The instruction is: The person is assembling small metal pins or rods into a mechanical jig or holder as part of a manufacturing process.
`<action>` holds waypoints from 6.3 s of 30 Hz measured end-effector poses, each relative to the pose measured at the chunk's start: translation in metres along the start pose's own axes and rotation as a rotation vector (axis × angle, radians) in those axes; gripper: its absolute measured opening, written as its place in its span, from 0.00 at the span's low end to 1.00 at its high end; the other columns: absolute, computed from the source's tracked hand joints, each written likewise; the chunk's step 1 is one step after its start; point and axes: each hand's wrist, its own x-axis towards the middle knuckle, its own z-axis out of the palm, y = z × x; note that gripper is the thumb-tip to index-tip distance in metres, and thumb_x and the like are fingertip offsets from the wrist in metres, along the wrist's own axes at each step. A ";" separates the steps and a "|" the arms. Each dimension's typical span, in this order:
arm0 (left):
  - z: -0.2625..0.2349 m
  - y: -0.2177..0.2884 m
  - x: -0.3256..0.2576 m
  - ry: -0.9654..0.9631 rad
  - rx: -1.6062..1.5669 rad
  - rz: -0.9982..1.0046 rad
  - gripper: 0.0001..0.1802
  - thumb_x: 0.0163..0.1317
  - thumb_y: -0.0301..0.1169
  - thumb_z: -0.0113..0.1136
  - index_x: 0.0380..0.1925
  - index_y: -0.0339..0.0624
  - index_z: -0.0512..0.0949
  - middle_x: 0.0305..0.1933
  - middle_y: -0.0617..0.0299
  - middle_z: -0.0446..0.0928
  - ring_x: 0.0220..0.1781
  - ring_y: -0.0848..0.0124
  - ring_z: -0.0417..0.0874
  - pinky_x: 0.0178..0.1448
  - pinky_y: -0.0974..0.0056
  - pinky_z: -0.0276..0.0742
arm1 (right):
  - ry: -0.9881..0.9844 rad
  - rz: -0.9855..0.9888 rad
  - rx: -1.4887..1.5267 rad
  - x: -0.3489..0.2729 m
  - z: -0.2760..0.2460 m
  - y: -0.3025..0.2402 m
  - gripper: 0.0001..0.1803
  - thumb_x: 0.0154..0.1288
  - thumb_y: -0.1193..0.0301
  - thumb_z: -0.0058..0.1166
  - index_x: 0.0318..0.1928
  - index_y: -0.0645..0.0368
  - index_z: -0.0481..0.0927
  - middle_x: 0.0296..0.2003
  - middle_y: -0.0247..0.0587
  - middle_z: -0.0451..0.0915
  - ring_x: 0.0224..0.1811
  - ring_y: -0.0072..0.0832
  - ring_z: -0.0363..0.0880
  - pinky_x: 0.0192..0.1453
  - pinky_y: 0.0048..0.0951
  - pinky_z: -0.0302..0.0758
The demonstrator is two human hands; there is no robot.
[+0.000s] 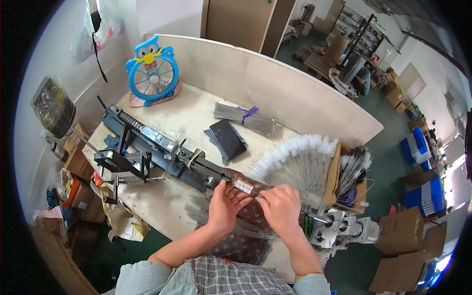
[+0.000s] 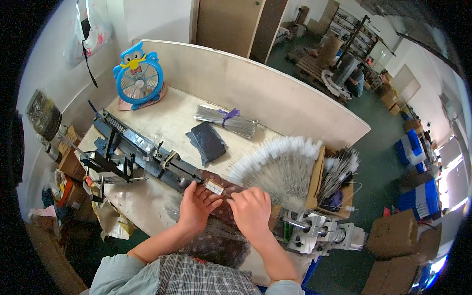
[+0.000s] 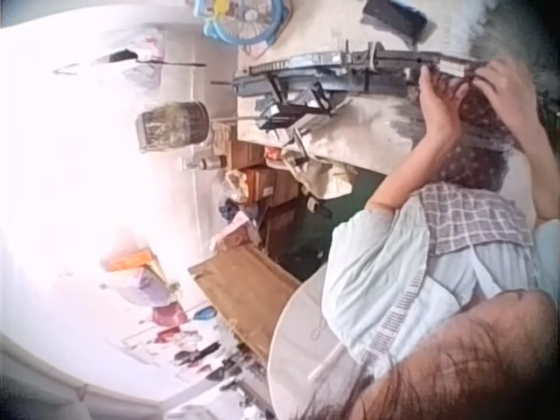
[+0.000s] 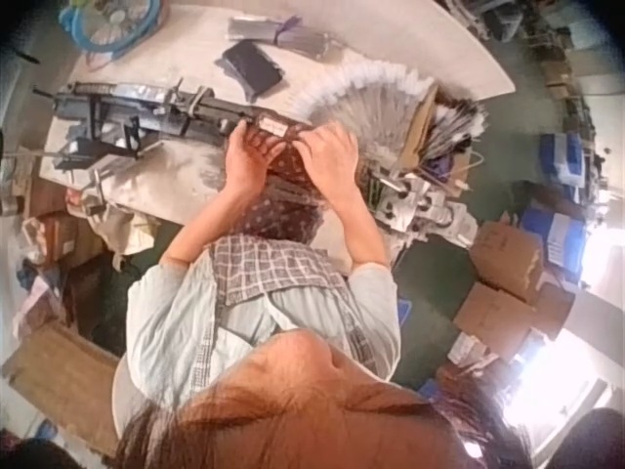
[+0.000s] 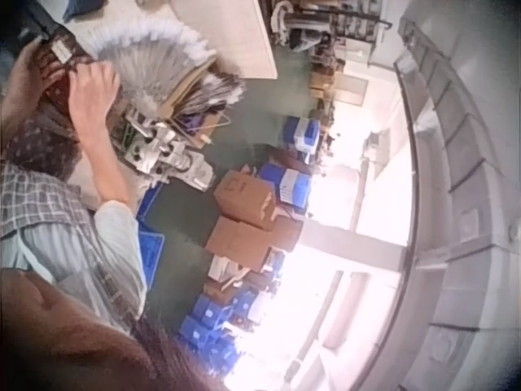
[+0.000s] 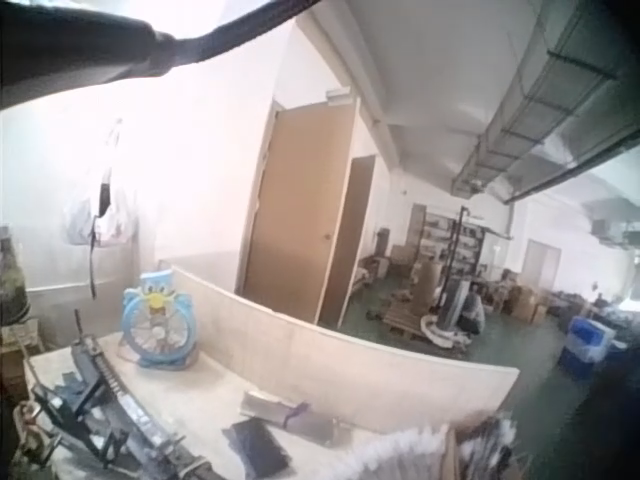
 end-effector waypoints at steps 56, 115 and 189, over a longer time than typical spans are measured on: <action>0.045 0.057 -0.047 -0.088 -0.224 -0.367 0.12 0.64 0.41 0.51 0.34 0.44 0.72 0.22 0.68 0.68 0.17 0.76 0.67 0.27 0.69 0.66 | -0.378 0.471 -0.028 -0.127 -0.026 0.036 0.05 0.57 0.73 0.52 0.34 0.57 0.76 0.31 0.44 0.77 0.30 0.44 0.80 0.34 0.40 0.79; -0.064 0.045 -0.035 -0.192 1.028 0.297 0.09 0.61 0.27 0.59 0.37 0.33 0.81 0.39 0.55 0.82 0.41 0.67 0.82 0.47 0.64 0.77 | -0.388 0.002 0.258 0.041 0.002 0.020 0.08 0.50 0.60 0.62 0.30 0.47 0.87 0.26 0.31 0.81 0.34 0.31 0.76 0.37 0.33 0.74; 0.004 -0.038 0.011 -0.217 0.627 0.085 0.11 0.67 0.34 0.53 0.36 0.37 0.78 0.31 0.65 0.78 0.28 0.79 0.74 0.34 0.72 0.70 | -0.098 0.350 0.687 -0.024 -0.023 0.047 0.09 0.56 0.71 0.60 0.38 0.59 0.81 0.29 0.39 0.80 0.32 0.36 0.75 0.38 0.32 0.73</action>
